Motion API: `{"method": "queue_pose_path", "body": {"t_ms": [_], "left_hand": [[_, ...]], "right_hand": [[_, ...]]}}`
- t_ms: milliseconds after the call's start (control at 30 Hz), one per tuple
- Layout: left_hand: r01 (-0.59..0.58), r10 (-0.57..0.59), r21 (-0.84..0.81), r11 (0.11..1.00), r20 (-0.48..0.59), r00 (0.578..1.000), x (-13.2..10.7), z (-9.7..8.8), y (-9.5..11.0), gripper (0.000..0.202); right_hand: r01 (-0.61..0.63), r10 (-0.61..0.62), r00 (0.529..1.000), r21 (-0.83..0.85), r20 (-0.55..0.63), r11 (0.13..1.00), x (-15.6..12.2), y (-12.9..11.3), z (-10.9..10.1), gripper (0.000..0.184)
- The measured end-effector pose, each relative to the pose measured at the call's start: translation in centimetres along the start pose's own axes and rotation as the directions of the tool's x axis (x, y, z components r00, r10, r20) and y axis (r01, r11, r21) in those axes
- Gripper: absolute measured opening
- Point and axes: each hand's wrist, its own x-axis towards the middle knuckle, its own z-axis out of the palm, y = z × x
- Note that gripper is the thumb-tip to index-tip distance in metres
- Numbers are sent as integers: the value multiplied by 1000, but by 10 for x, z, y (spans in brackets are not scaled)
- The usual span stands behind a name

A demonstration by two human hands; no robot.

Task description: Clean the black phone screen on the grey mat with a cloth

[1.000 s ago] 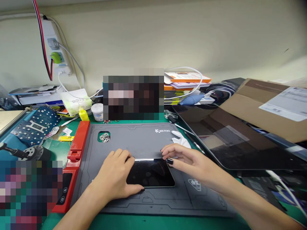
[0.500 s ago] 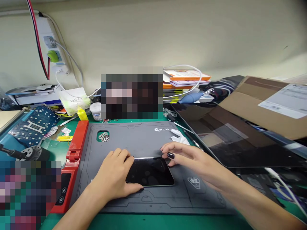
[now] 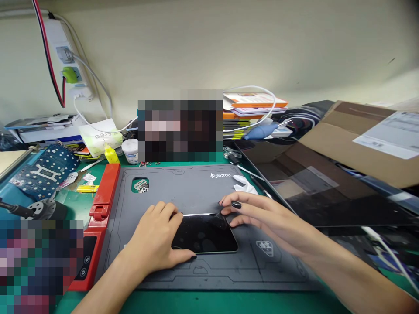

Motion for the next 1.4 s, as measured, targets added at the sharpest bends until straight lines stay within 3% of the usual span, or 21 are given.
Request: {"method": "queue_pose_path", "body": {"t_ms": [267, 500, 900, 1167, 1400], "left_hand": [[8, -8, -1, 1000, 4, 1000, 2, 1, 0, 55], [14, -14, 2, 1000, 18, 1000, 1, 1, 0, 54], [11, -12, 9, 1000, 15, 1000, 0, 0, 2, 53], [24, -24, -13, 1000, -7, 1000, 1, -2, 2, 50], [32, -38, -92, 995, -64, 997, 0, 0, 5, 45]], "right_hand": [[-64, 61, 998, 177, 24, 982, 6, 4, -3, 38], [-90, 84, 996, 234, 34, 968, 6, 7, -5, 35], [-71, 74, 997, 174, -14, 982, 4, -3, -1, 40], [-56, 55, 998, 220, 10, 974, 2, -4, -1, 36], [-5, 7, 1000, 116, -13, 993, 0, -4, 0, 43]]}}
